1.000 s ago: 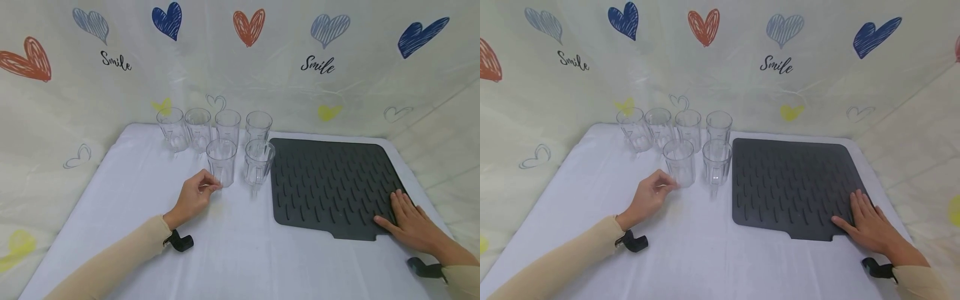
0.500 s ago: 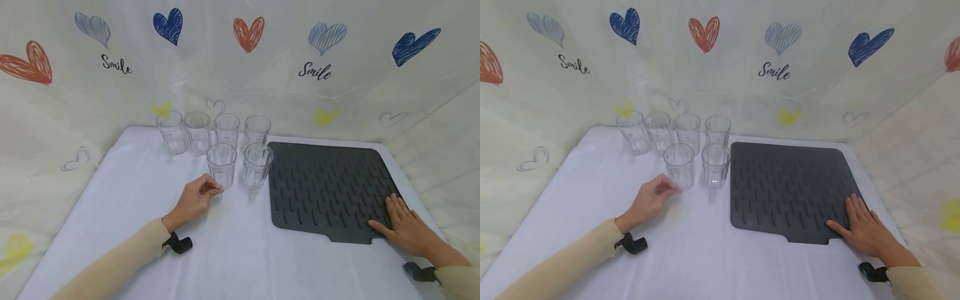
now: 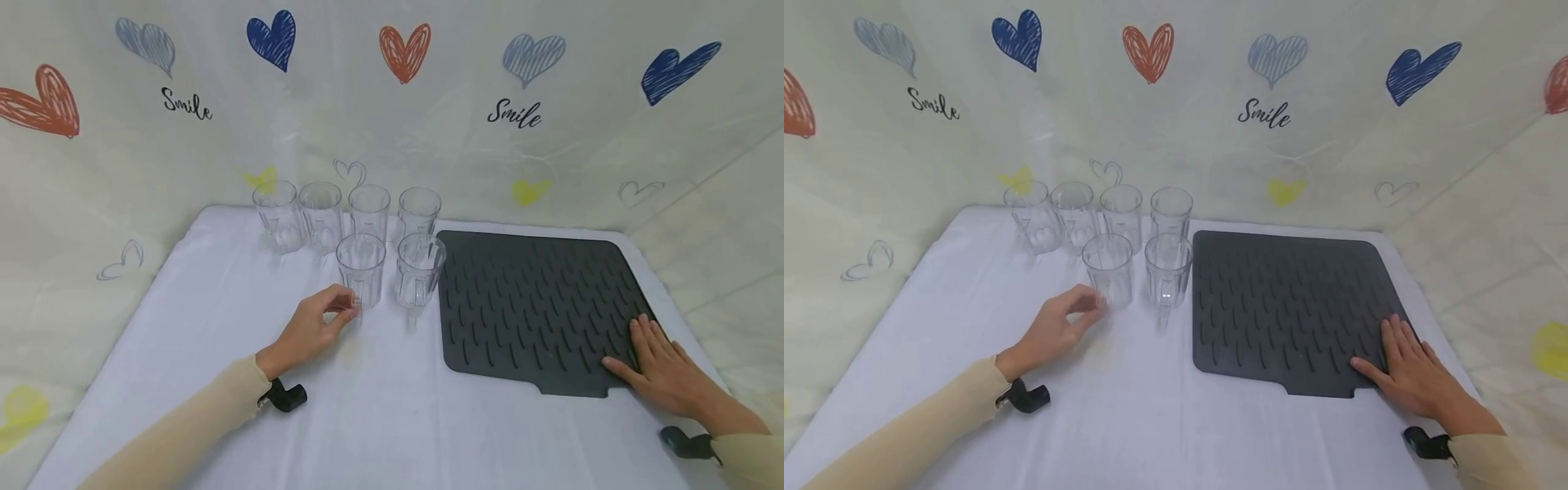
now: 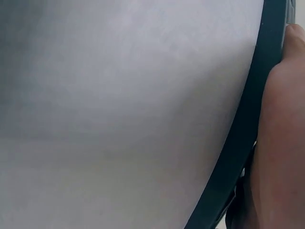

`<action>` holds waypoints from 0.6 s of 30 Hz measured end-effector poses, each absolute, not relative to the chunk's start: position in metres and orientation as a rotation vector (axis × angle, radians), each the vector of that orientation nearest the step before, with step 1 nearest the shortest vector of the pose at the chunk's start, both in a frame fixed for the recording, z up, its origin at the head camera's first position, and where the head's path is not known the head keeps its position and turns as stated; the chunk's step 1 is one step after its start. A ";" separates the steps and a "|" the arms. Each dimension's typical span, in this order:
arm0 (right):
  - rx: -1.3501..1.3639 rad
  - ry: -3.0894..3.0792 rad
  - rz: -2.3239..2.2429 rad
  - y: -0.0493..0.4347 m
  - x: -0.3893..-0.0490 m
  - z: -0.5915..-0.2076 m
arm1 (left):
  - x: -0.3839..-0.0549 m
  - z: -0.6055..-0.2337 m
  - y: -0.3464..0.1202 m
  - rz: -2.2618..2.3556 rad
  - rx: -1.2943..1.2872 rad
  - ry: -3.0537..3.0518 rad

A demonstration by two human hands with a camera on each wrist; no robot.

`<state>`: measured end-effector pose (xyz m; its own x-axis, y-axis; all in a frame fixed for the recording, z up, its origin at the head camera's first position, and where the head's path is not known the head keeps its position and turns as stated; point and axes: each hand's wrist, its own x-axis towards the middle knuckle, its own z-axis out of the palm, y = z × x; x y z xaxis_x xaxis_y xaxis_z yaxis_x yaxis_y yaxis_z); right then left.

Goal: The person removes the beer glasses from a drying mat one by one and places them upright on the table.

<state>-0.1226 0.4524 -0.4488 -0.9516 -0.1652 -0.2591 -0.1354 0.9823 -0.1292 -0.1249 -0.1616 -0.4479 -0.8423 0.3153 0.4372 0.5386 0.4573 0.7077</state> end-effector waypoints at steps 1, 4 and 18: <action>-0.220 2.857 -0.169 0.453 -0.122 -0.448 | -0.125 -0.447 -0.164 -1.286 -0.748 -2.478; -0.224 2.867 -0.176 0.453 -0.123 -0.446 | -0.125 -0.444 -0.176 -1.139 -0.776 -2.485; -0.254 3.094 -0.164 0.456 -0.136 -0.412 | -0.137 -0.411 -0.270 -0.428 -0.657 -2.350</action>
